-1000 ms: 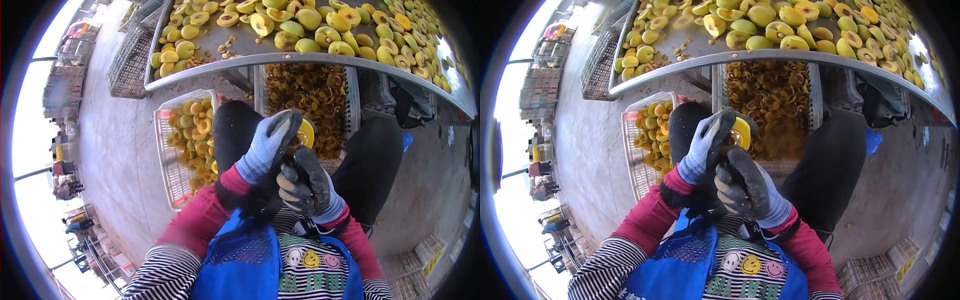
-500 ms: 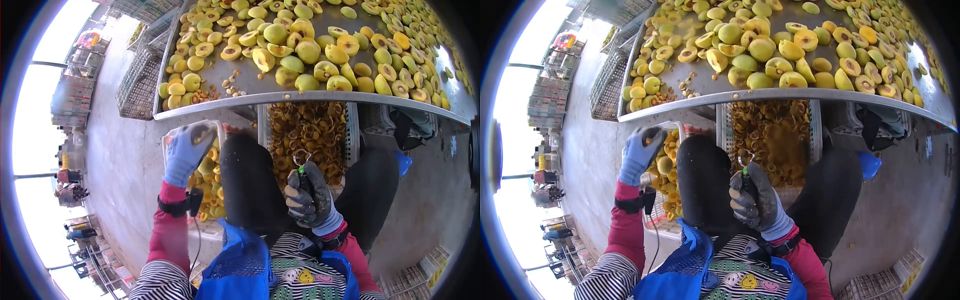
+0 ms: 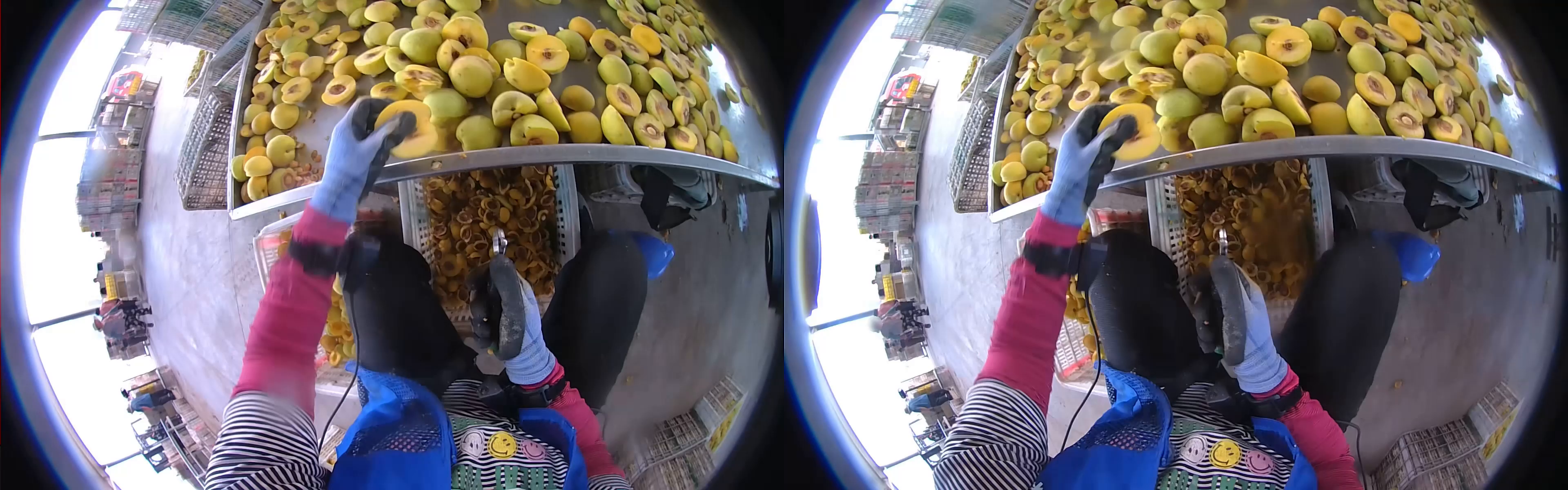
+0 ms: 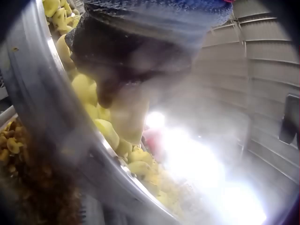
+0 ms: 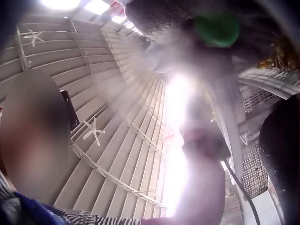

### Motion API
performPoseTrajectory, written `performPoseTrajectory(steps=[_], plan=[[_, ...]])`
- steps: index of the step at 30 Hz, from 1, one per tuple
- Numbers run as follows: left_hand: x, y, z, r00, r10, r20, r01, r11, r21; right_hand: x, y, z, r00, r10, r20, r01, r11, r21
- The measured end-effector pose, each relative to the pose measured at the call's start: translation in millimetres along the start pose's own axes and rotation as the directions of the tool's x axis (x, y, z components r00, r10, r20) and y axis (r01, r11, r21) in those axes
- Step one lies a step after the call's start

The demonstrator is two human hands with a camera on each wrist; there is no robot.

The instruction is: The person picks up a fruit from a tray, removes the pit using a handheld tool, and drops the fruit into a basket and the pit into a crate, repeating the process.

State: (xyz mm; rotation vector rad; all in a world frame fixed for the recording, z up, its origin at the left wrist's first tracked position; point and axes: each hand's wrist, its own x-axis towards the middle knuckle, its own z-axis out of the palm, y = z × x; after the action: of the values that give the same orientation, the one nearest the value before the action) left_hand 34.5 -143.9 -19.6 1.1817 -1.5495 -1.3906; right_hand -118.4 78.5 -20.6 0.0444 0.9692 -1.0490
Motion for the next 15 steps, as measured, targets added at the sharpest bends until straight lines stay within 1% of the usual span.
performPoseTrajectory(steps=[1,2,3,4,5,6,7,8,9,10,11,12,13,14,15], plan=[[-29,7,10,0.999,-0.044,-0.006,0.042,0.977,-0.210,-3,-3,3,0.987,-0.160,0.017,0.161,0.977,-0.139],[-54,11,18,0.998,-0.058,0.032,0.062,0.989,-0.133,-6,-7,9,0.975,-0.217,0.040,0.221,0.963,-0.156],[-79,19,32,0.991,-0.118,0.059,0.131,0.943,-0.305,-6,-3,10,0.977,-0.209,0.031,0.212,0.964,-0.159],[-97,24,40,0.987,-0.124,0.101,0.152,0.927,-0.344,-4,2,10,0.931,-0.351,0.105,0.366,0.887,-0.281],[-111,25,45,0.975,-0.177,0.133,0.193,0.973,-0.123,-3,7,10,0.861,-0.469,0.195,0.507,0.772,-0.383],[-125,21,51,0.978,-0.182,0.099,0.197,0.964,-0.177,0,8,11,0.699,-0.648,0.303,0.679,0.467,-0.566],[-134,17,57,0.981,-0.182,0.066,0.193,0.954,-0.231,-1,11,12,0.699,-0.649,0.300,0.677,0.465,-0.571],[-141,17,64,0.981,-0.183,0.067,0.194,0.952,-0.236,-2,13,11,0.592,-0.702,0.396,0.723,0.245,-0.646],[-148,19,71,0.977,-0.211,0.022,0.205,0.913,-0.352,-4,17,11,0.481,-0.718,0.503,0.730,0.011,-0.683],[-152,22,78,0.971,-0.240,-0.021,0.203,0.863,-0.463,-2,25,5,0.462,-0.765,0.450,0.699,0.001,-0.715],[-156,24,83,0.982,-0.174,-0.076,0.126,0.897,-0.424,-3,25,5,0.458,-0.764,0.455,0.700,-0.005,-0.714],[-160,19,88,0.979,0.080,-0.185,-0.101,0.989,-0.107,-5,24,5,0.449,-0.771,0.451,0.694,-0.017,-0.720],[-164,14,91,0.916,0.347,-0.202,-0.299,0.925,0.236,-7,25,5,0.440,-0.780,0.446,0.687,-0.028,-0.726],[-168,17,92,0.915,0.349,-0.204,-0.300,0.925,0.234,-9,27,6,0.470,-0.780,0.414,0.702,0.046,-0.711],[-170,22,93,0.942,0.204,-0.267,-0.202,0.979,0.036,-10,29,6,0.468,-0.779,0.418,0.703,0.041,-0.710]])
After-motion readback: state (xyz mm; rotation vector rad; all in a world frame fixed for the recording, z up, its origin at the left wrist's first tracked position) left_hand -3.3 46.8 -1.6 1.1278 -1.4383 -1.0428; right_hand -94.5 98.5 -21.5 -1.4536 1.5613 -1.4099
